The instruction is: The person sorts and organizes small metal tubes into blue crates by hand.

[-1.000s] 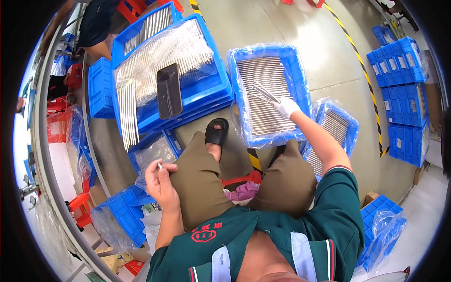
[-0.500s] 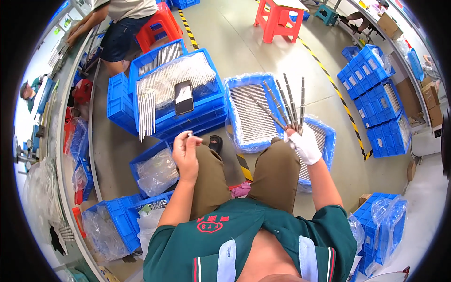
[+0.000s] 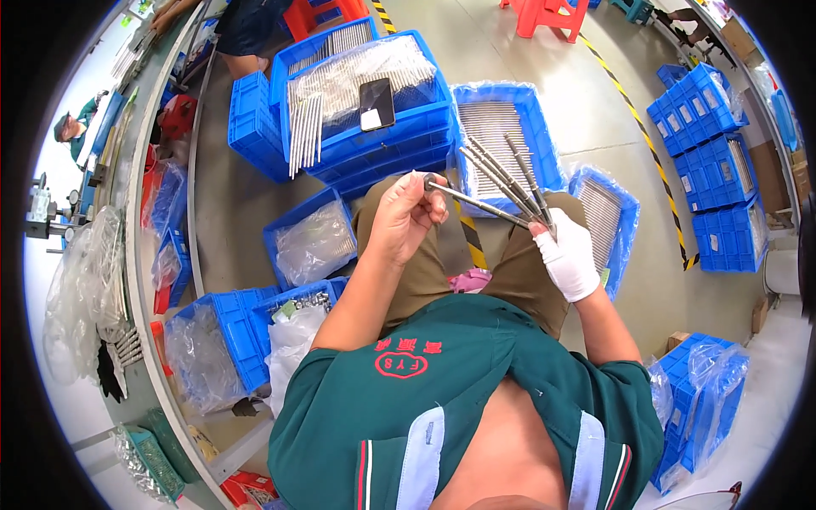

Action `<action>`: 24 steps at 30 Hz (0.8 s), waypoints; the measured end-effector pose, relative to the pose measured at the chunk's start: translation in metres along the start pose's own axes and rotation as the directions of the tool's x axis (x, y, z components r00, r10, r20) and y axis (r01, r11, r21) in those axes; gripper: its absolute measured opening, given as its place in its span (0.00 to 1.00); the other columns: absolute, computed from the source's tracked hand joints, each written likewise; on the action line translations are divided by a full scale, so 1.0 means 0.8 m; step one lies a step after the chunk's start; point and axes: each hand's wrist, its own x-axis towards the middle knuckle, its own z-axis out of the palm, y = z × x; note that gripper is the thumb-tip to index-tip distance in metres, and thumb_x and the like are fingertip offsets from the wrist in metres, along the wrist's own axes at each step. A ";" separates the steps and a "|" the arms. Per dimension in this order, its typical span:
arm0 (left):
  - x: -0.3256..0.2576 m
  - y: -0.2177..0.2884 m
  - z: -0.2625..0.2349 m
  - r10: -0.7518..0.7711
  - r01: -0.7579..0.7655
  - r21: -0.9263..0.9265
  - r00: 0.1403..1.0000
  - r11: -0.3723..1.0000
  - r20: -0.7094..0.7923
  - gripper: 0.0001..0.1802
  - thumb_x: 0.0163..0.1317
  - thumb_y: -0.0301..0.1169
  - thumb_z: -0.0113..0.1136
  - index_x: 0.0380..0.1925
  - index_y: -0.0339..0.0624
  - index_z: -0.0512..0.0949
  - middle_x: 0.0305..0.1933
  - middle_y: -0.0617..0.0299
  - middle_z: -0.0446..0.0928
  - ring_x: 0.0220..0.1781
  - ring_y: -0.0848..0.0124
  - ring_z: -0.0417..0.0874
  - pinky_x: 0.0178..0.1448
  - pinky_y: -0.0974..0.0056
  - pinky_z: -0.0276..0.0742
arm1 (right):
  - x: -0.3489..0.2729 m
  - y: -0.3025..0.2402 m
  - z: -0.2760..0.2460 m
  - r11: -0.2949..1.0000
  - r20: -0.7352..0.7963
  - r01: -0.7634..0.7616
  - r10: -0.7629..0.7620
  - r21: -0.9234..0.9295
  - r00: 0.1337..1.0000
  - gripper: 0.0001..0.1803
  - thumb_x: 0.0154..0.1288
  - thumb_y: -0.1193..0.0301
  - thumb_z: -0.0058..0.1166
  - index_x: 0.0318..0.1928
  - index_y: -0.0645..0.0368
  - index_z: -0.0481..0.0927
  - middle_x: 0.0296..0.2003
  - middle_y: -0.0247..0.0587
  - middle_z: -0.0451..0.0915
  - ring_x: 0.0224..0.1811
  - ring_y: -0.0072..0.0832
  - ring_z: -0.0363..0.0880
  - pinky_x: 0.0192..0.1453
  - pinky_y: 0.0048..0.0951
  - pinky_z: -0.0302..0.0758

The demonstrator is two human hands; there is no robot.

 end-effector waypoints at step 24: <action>-0.020 -0.027 0.024 0.164 -0.195 0.368 0.980 0.909 0.114 0.15 0.58 0.30 0.58 0.42 0.32 0.73 0.29 0.55 0.77 0.29 0.70 0.78 0.34 0.69 0.73 | -0.005 -0.017 0.031 0.987 -0.027 -0.018 0.023 0.158 0.999 0.09 0.61 0.65 0.51 0.34 0.58 0.75 0.19 0.45 0.73 0.20 0.37 0.74 0.26 0.32 0.68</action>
